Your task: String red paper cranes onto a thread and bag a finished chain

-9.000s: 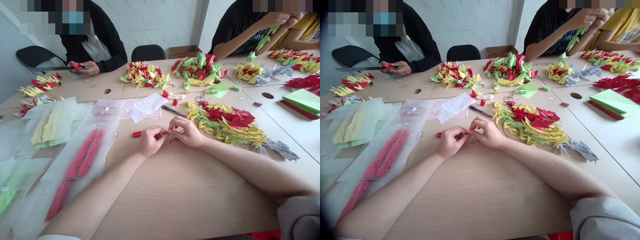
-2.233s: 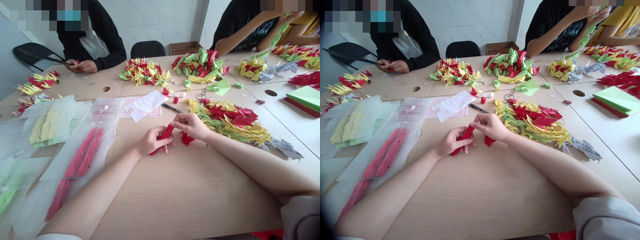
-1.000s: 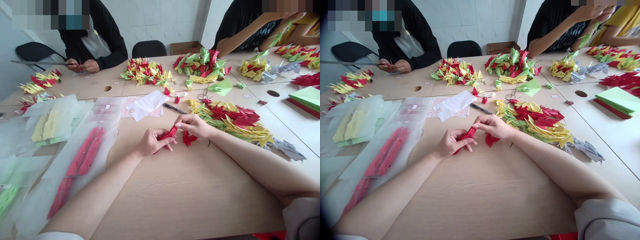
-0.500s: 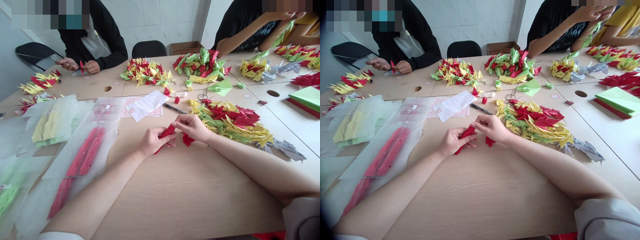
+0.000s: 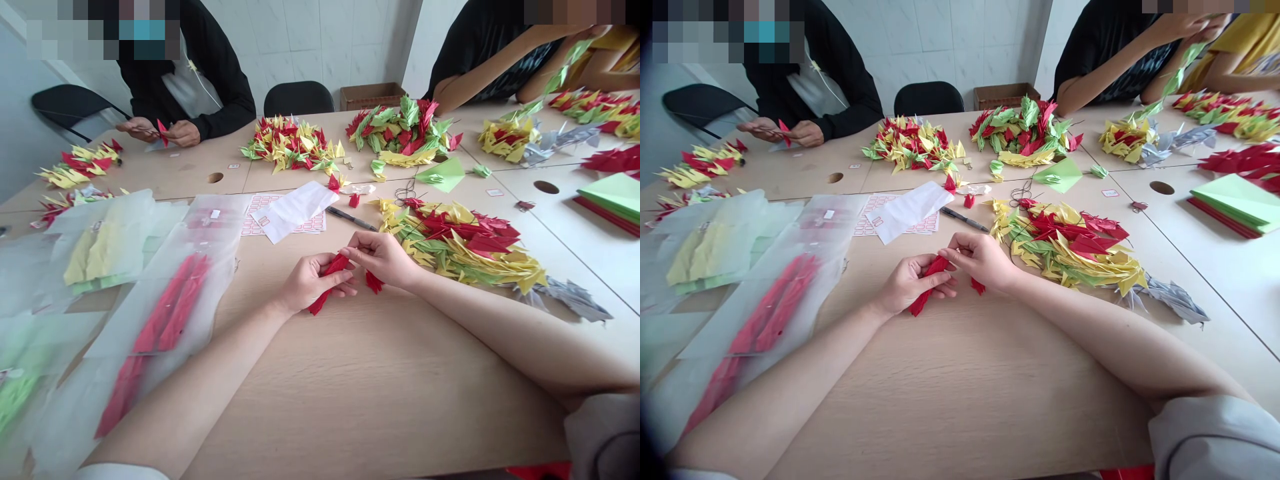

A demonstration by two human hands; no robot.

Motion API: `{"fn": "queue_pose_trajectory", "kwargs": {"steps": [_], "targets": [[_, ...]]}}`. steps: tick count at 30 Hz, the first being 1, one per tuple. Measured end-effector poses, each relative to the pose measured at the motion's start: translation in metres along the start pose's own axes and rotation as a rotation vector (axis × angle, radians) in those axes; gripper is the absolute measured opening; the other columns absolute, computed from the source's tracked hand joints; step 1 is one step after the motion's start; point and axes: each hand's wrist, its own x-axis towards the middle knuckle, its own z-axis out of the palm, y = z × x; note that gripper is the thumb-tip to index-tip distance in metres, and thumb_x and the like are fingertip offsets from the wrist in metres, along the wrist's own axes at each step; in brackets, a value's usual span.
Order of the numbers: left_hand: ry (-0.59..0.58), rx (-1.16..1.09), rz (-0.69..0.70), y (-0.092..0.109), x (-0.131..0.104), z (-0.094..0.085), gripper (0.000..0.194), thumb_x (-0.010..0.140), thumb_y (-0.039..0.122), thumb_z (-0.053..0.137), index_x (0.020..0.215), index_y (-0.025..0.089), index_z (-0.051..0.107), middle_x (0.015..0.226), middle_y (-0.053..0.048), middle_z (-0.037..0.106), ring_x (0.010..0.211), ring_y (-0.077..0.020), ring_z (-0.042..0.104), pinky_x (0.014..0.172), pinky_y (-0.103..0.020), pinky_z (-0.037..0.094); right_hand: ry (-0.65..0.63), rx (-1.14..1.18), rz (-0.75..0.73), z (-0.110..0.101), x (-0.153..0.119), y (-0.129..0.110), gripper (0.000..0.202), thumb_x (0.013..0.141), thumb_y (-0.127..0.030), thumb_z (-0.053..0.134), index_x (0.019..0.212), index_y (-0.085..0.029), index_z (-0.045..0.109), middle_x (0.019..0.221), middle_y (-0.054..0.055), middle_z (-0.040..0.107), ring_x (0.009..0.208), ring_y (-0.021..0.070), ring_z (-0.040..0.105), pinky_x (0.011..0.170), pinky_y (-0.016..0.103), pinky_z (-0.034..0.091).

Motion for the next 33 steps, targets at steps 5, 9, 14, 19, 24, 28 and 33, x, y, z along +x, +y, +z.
{"fn": "queue_pose_trajectory", "kwargs": {"steps": [5, 9, 14, 19, 24, 28, 33], "targets": [[-0.156, -0.231, -0.086, 0.002, 0.002, -0.003, 0.05, 0.087, 0.061, 0.054, 0.097, 0.013, 0.066, 0.076, -0.008, 0.071, 0.055, -0.0124, 0.063, 0.054, -0.023, 0.048, -0.041, 0.013, 0.005, -0.001, 0.001, -0.001, 0.042, 0.09, -0.054, 0.056, 0.072, -0.016, 0.059, 0.067, 0.0, 0.061, 0.058, 0.0097, 0.046, 0.056, 0.022, 0.035], [-0.191, -0.304, -0.153, 0.001, 0.002, -0.002, 0.047, 0.091, 0.057, 0.048, 0.091, 0.013, 0.067, 0.066, -0.004, 0.062, 0.051, -0.0092, 0.052, 0.05, -0.02, 0.041, -0.069, 0.002, 0.019, 0.001, 0.001, -0.001, 0.044, 0.09, -0.055, 0.056, 0.068, -0.017, 0.055, 0.062, -0.001, 0.058, 0.055, 0.0091, 0.043, 0.054, 0.023, 0.033], [-0.184, -0.321, -0.139, -0.001, 0.001, 0.0, 0.037, 0.092, 0.048, 0.05, 0.087, 0.014, 0.063, 0.062, -0.002, 0.057, 0.048, -0.0087, 0.048, 0.048, -0.02, 0.037, -0.099, 0.033, 0.003, 0.0, 0.0, -0.001, 0.04, 0.09, -0.053, 0.057, 0.076, -0.016, 0.059, 0.068, 0.001, 0.062, 0.059, 0.0112, 0.048, 0.056, 0.023, 0.035], [-0.141, -0.359, -0.154, 0.0, 0.003, -0.002, 0.038, 0.095, 0.047, 0.042, 0.08, 0.015, 0.057, 0.054, -0.001, 0.052, 0.041, -0.0079, 0.041, 0.044, -0.02, 0.034, -0.193, 0.032, -0.028, -0.008, 0.001, -0.002, 0.029, 0.092, -0.043, 0.055, 0.089, -0.015, 0.064, 0.064, -0.003, 0.053, 0.054, 0.0082, 0.038, 0.051, 0.022, 0.029], [-0.157, -0.368, -0.164, 0.002, 0.003, -0.003, 0.036, 0.095, 0.047, 0.041, 0.083, 0.016, 0.055, 0.054, 0.0, 0.052, 0.04, -0.0077, 0.04, 0.043, -0.018, 0.032, -0.138, -0.064, -0.07, -0.011, 0.004, 0.003, 0.019, 0.091, -0.031, 0.055, 0.09, -0.014, 0.065, 0.056, -0.007, 0.039, 0.052, 0.0075, 0.032, 0.051, 0.022, 0.026], [-0.152, -0.346, -0.162, 0.003, 0.001, -0.002, 0.036, 0.096, 0.044, 0.038, 0.081, 0.016, 0.054, 0.055, 0.0, 0.053, 0.04, -0.0074, 0.041, 0.044, -0.019, 0.034, -0.052, -0.038, -0.085, -0.009, 0.005, 0.009, 0.016, 0.094, -0.03, 0.051, 0.093, -0.016, 0.058, 0.058, -0.007, 0.038, 0.052, 0.0079, 0.032, 0.051, 0.021, 0.028], [-0.156, -0.302, -0.191, 0.003, 0.001, -0.003, 0.036, 0.095, 0.044, 0.039, 0.079, 0.015, 0.054, 0.057, -0.002, 0.056, 0.042, -0.0086, 0.046, 0.044, -0.018, 0.035, 0.006, -0.007, -0.095, -0.006, 0.004, 0.011, 0.013, 0.095, -0.03, 0.047, 0.094, -0.018, 0.052, 0.059, -0.008, 0.037, 0.051, 0.008, 0.031, 0.049, 0.021, 0.027]]}}
